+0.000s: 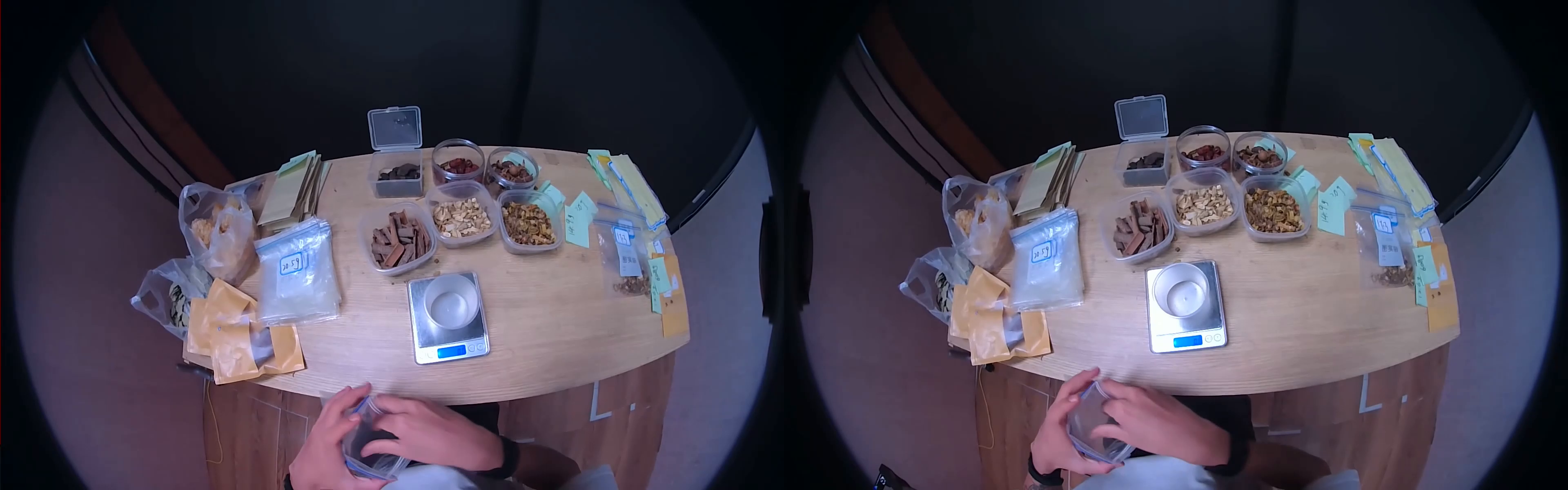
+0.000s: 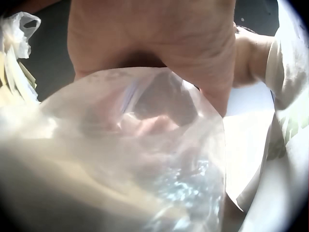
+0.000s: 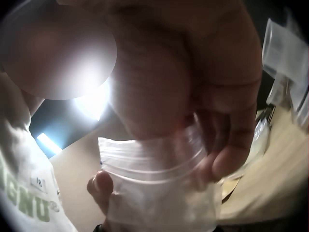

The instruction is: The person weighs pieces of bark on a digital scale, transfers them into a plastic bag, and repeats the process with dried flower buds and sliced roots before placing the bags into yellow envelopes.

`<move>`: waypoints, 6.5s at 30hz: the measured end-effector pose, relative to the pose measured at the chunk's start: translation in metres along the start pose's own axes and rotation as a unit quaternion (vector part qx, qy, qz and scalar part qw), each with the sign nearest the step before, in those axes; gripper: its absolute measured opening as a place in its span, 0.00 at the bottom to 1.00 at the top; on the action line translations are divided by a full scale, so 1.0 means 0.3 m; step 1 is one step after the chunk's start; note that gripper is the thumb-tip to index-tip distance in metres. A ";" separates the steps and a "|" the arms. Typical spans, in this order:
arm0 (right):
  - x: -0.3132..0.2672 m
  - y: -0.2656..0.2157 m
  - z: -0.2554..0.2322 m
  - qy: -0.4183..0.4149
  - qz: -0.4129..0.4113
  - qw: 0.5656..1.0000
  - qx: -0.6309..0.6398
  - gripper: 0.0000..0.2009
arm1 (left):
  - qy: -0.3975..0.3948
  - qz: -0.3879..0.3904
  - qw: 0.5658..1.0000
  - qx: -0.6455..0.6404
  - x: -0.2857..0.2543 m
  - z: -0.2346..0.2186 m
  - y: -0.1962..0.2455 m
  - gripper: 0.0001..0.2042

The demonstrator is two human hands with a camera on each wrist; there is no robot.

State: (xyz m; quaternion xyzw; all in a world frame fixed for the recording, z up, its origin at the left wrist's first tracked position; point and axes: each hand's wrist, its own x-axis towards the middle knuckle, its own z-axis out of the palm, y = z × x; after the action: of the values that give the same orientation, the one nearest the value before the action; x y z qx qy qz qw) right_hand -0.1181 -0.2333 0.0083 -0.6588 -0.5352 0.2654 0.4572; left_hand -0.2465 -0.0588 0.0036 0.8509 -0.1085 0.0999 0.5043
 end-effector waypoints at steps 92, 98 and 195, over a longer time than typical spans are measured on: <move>0.186 0.058 -0.529 0.014 0.133 0.948 -0.289 0.10 | 0.284 -0.243 0.927 0.031 0.142 -0.102 -0.067 0.29; 0.203 0.002 -0.527 -0.012 0.196 0.948 -0.249 0.11 | 0.220 -0.307 0.921 0.096 0.192 -0.157 -0.112 0.34; 0.313 0.399 -0.826 0.179 0.241 0.947 -0.115 0.11 | 0.367 -0.245 0.894 0.077 0.066 0.023 -0.304 0.07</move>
State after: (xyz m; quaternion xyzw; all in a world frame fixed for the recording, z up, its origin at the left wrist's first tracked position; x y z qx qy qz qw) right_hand 0.1720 -0.2243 0.0247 -0.8530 -0.2965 0.1819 0.3891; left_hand -0.2010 -0.0238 -0.0705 0.7894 0.3040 0.2863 0.4500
